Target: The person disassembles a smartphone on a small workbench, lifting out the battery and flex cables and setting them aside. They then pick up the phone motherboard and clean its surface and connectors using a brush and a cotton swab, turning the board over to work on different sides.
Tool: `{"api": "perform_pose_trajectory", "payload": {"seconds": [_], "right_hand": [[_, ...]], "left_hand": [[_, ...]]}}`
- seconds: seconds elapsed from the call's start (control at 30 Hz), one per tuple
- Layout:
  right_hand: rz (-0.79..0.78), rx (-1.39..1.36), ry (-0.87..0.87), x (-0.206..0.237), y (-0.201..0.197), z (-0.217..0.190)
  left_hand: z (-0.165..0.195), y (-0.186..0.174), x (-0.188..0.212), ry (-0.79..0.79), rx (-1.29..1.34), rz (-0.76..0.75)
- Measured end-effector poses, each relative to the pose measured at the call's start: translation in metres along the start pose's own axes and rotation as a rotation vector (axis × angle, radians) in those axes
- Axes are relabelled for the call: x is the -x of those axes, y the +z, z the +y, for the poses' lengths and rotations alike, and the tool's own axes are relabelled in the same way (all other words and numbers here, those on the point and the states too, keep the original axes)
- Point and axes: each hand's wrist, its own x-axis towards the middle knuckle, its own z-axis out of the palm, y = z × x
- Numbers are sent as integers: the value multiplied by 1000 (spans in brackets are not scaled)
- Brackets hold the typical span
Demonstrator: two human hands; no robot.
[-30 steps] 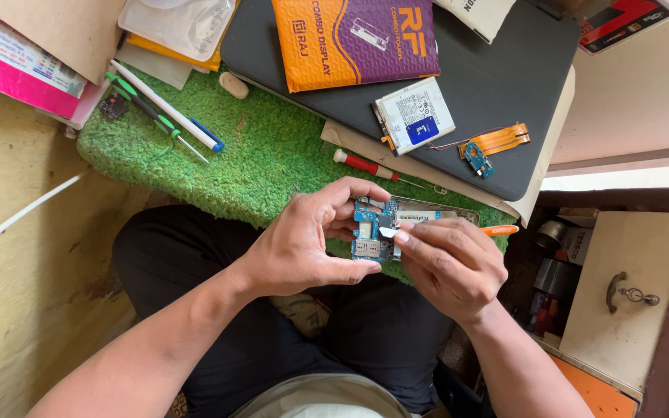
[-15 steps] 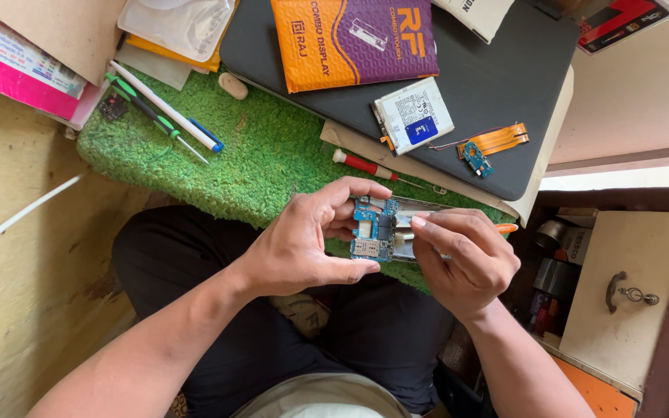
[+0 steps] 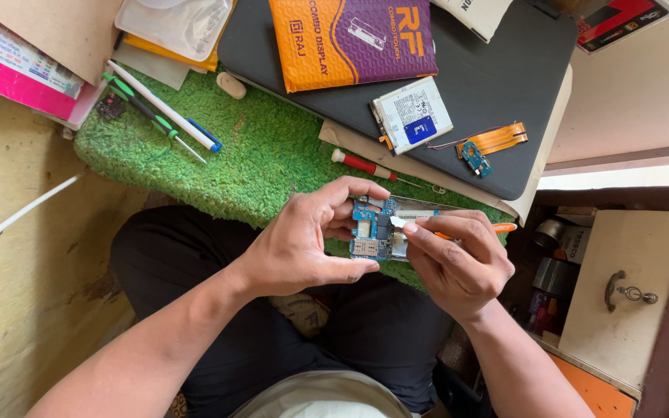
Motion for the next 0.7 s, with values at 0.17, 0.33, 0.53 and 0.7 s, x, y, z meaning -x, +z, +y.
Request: {"api": "perform_pose_trajectory", "payload": {"seconds": [0.17, 0.33, 0.53, 0.7], "right_hand": [[8, 19, -17, 3, 0, 0], [29, 40, -3, 3, 2, 0], [31, 42, 8, 3, 2, 0], [49, 42, 22, 2, 3, 1]], "left_hand": [[0, 0, 1, -5, -24, 14], [0, 0, 1, -5, -18, 6], [0, 0, 0, 2, -20, 1], [0, -1, 0, 8, -27, -6]]}}
